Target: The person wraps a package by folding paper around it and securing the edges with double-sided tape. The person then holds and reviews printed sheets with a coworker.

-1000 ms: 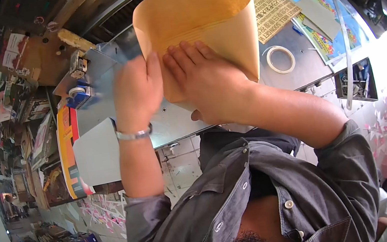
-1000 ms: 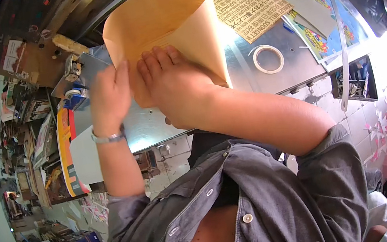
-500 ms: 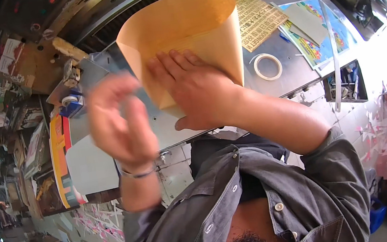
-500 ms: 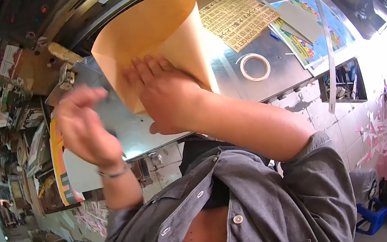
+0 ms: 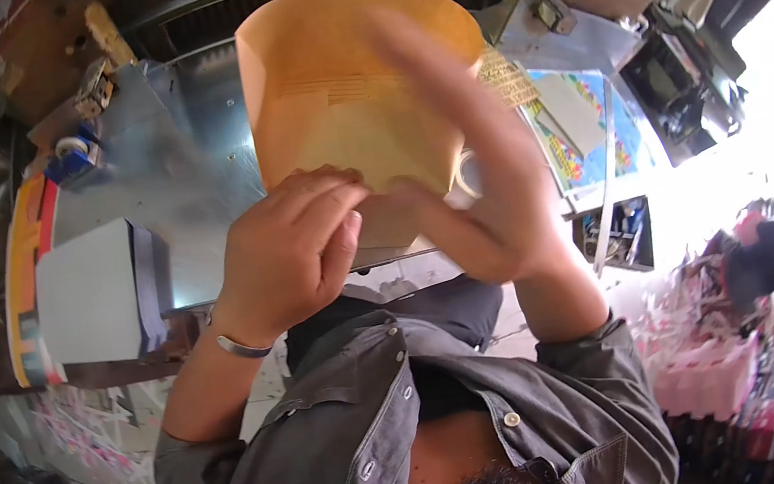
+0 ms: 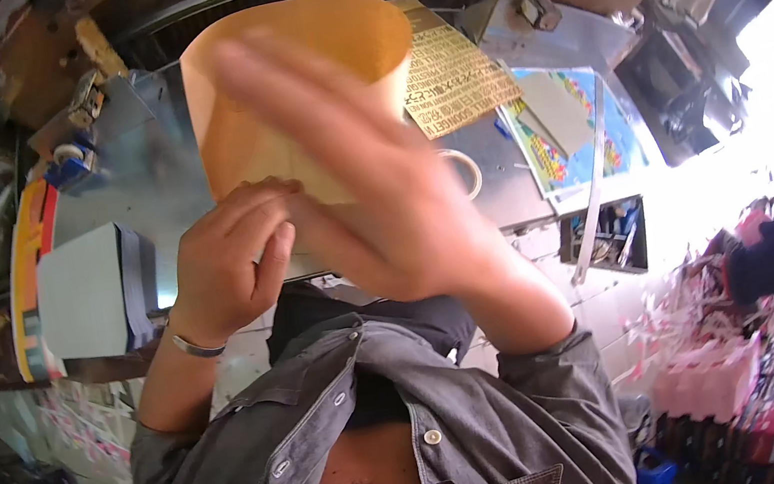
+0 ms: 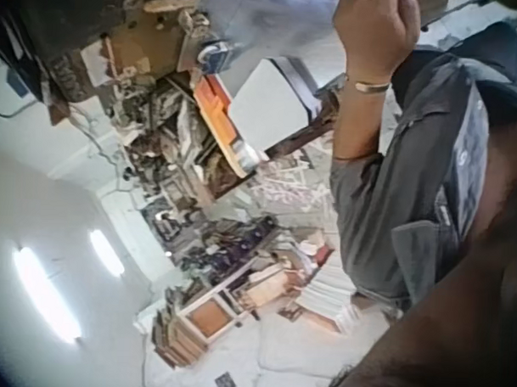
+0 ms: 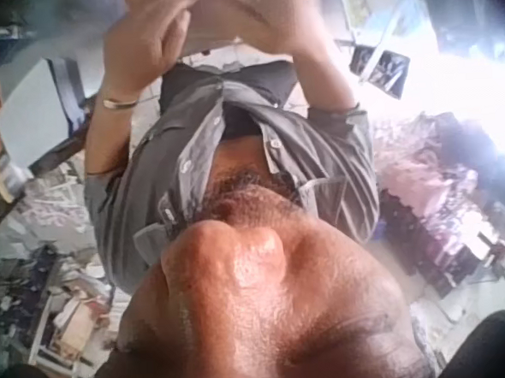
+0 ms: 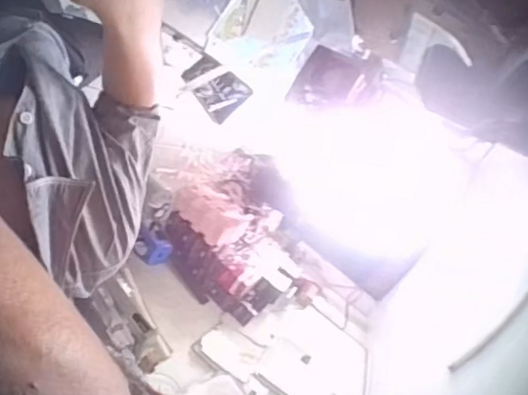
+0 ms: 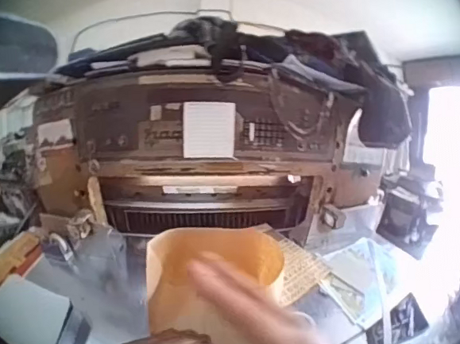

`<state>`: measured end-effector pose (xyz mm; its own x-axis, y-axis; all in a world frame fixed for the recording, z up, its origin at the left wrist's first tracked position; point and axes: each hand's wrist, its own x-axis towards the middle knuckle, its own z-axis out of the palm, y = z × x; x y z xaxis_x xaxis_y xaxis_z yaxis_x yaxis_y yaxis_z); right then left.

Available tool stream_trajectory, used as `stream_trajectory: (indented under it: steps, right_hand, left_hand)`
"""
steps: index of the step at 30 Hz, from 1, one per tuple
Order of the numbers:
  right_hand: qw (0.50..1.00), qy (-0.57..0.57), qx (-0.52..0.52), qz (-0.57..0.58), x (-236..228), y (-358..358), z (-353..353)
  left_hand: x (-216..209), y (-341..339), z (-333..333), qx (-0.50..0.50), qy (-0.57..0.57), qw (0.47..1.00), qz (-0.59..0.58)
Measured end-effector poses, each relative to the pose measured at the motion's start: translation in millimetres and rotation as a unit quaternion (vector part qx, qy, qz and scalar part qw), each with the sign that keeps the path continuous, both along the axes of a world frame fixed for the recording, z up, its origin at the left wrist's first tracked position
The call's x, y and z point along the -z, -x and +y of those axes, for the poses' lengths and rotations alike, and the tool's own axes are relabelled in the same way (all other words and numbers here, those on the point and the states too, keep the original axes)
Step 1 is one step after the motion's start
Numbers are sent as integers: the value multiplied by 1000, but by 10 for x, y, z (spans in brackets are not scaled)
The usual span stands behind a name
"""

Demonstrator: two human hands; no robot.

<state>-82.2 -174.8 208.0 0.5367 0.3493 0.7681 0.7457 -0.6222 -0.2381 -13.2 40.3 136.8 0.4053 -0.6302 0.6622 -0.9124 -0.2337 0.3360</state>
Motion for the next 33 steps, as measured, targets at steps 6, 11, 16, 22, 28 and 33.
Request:
stream_trajectory:
  steps: [6, 11, 16, 22, 28, 33]
  right_hand:
    - [941, -285, 180, 0, 773, 258, -345]
    - [874, -429, 124, 190, 1207, 293, -246]
    - [863, -440, 113, 219, 1225, 230, -262]
    - [901, -312, 243, 179, 779, 127, -352]
    - [907, -185, 319, 203, 473, 56, -275]
    - [900, -292, 235, 223, 746, 149, -302]
  left_hand:
    - [17, 69, -131, 19, -50, 997, -49]
    - [30, 1, -340, 27, -104, 990, -89]
    - [-35, -5, -463, 7, -135, 987, -92]
    - [-4, 49, -589, -36, -143, 980, -134]
    - [-33, 58, -604, -52, -187, 971, -137]
    - [-98, 53, -659, -66, -201, 965, -153]
